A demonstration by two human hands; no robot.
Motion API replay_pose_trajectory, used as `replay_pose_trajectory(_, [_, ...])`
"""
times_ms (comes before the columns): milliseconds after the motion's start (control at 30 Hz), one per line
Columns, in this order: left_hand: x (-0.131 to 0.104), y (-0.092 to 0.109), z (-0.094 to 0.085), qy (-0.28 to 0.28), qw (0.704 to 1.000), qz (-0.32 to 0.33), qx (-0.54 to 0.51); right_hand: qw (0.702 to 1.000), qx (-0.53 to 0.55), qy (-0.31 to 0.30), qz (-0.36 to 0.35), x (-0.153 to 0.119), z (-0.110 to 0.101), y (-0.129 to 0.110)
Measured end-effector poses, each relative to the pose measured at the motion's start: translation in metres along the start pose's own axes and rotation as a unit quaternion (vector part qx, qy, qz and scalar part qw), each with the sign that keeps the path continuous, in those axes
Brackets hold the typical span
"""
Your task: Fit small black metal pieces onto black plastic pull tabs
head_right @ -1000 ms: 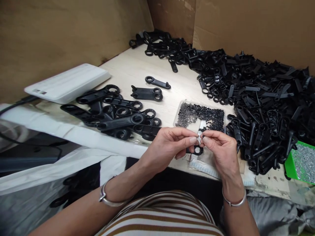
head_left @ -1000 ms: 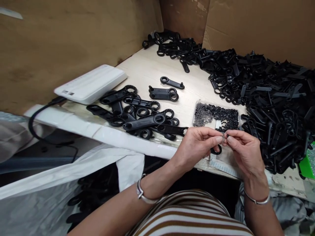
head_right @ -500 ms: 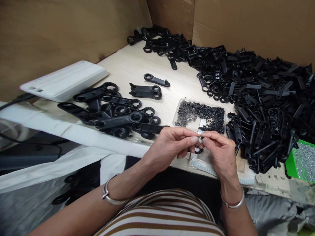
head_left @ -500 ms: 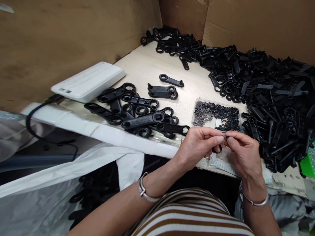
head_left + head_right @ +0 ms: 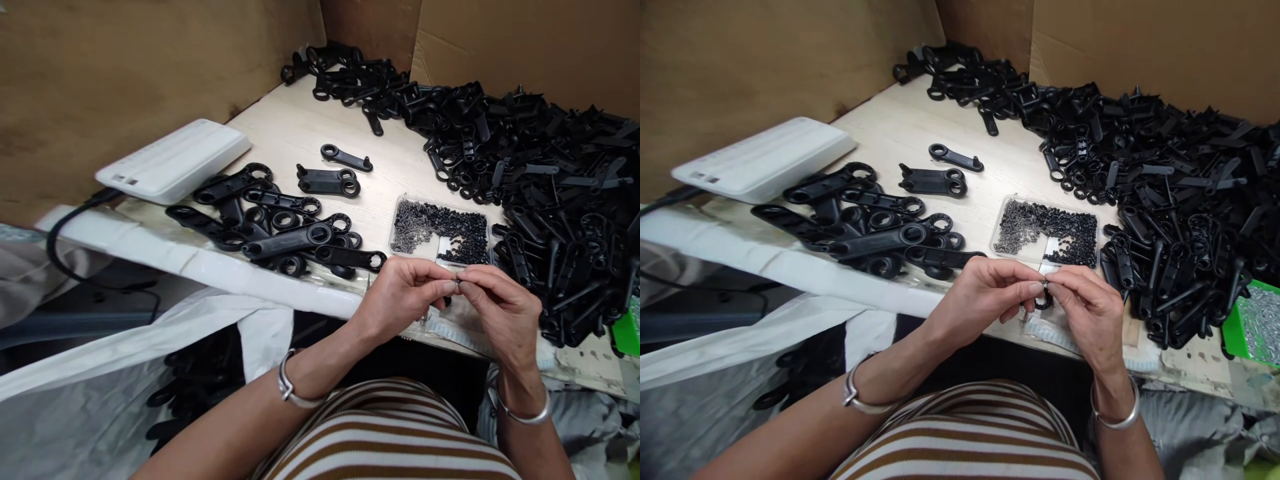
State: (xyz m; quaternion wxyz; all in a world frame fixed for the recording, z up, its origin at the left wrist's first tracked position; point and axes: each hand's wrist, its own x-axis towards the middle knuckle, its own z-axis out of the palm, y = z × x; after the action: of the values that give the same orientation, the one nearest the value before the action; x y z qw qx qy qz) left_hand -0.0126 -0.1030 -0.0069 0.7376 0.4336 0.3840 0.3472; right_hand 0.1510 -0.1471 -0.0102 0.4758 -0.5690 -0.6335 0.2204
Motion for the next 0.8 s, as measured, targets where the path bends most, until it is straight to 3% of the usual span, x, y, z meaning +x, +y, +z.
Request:
replay_pose_trajectory(333, [0.000,-0.003,0.002,0.008,0.991,0.105,0.076,0.998,-0.058,0.009,-0.005,-0.004,-0.001,-0.003])
replay_pose_trajectory(567, [-0.003,-0.013,0.002,0.030,0.941,0.235,0.243,0.993,-0.112,0.024,-0.014,-0.007,0.004,-0.012])
replay_pose_trajectory(800, [0.000,-0.011,-0.006,0.020,0.903,0.285,0.322,0.982,-0.173,0.013,-0.071,-0.002,0.008,-0.013])
